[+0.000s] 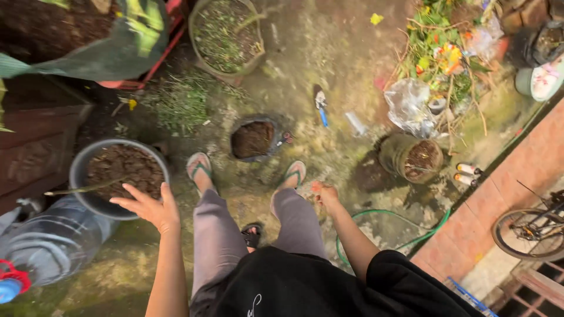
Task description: Working with soil and plants in an outdoor garden, including digging with a trowel and tending to potted saplings.
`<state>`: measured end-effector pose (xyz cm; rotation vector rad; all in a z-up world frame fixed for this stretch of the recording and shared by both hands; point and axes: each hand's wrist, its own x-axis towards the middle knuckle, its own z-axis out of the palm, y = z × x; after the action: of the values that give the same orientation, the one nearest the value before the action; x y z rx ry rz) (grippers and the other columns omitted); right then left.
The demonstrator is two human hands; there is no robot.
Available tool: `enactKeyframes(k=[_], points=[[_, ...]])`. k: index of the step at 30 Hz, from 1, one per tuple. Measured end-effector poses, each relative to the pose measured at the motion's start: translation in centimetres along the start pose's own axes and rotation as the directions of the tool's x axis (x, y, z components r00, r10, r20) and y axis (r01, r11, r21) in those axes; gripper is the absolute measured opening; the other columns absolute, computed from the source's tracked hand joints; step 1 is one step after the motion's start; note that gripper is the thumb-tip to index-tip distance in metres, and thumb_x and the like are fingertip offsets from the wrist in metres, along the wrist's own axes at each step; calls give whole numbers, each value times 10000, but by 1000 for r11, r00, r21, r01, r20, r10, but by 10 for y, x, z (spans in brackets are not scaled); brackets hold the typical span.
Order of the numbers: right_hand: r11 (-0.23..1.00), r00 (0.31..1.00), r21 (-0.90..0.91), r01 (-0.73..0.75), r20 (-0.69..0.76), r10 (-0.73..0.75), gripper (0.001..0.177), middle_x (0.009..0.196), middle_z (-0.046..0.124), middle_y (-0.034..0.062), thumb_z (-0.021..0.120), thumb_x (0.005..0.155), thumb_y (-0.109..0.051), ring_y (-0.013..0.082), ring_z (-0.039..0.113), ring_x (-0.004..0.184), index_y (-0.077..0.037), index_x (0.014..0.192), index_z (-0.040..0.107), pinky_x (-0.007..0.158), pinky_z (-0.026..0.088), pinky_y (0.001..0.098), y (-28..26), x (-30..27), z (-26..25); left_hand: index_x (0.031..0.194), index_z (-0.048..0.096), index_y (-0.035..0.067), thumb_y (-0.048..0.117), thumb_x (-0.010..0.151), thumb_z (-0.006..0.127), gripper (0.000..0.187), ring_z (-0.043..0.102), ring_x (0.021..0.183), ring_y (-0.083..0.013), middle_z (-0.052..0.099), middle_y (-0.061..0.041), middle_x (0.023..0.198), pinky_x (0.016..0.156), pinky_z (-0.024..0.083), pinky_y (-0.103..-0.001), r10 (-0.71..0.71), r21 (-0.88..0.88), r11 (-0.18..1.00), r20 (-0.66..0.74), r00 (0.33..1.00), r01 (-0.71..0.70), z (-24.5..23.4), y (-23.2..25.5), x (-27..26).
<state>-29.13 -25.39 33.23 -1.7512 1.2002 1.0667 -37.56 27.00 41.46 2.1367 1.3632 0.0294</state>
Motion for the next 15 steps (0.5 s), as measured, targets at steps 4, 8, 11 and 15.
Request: enactKeyframes(k=[4, 8, 11, 15], points=[[990, 998, 133, -52, -20, 55, 245, 975, 708, 0, 618, 1007, -378, 91, 527, 549, -211, 1146, 731, 435, 389, 267, 18, 9, -81, 1742, 96, 114, 408, 1071, 715, 959, -90, 1616, -493, -208, -299, 1693, 1314, 109, -589, 80, 38, 996, 79, 994, -83, 55, 23, -62], [998, 999, 66, -22, 32, 20, 326, 1069, 751, -33, 595, 997, -388, 72, 543, 570, -196, 1233, 711, 454, 420, 268, 6, -11, -128, 1736, 154, 145, 336, 1052, 705, 899, -74, 1620, -472, -192, -286, 1711, 1313, 148, -557, -86, -59, 994, 123, 989, 94, 101, 38, -104], [997, 998, -69, 43, 50, -39, 344, 1088, 753, -17, 611, 1001, -385, 67, 538, 565, -173, 1253, 710, 461, 426, 260, -12, -23, -137, 1729, 215, 143, 305, 1052, 708, 853, -60, 1618, -478, -179, -277, 1711, 1315, 156, -539, -104, -70, 991, 160, 982, 116, 135, 46, -120], [977, 998, -208, 52, 39, -44, 339, 1096, 750, -14, 619, 1008, -401, 60, 523, 554, -160, 1225, 716, 464, 418, 242, -3, -15, -141, 1669, 328, 160, 303, 1016, 672, 752, 36, 1609, -446, -122, -248, 1724, 1286, 205, -485, -136, -94, 980, 334, 933, 177, 155, 63, -145]])
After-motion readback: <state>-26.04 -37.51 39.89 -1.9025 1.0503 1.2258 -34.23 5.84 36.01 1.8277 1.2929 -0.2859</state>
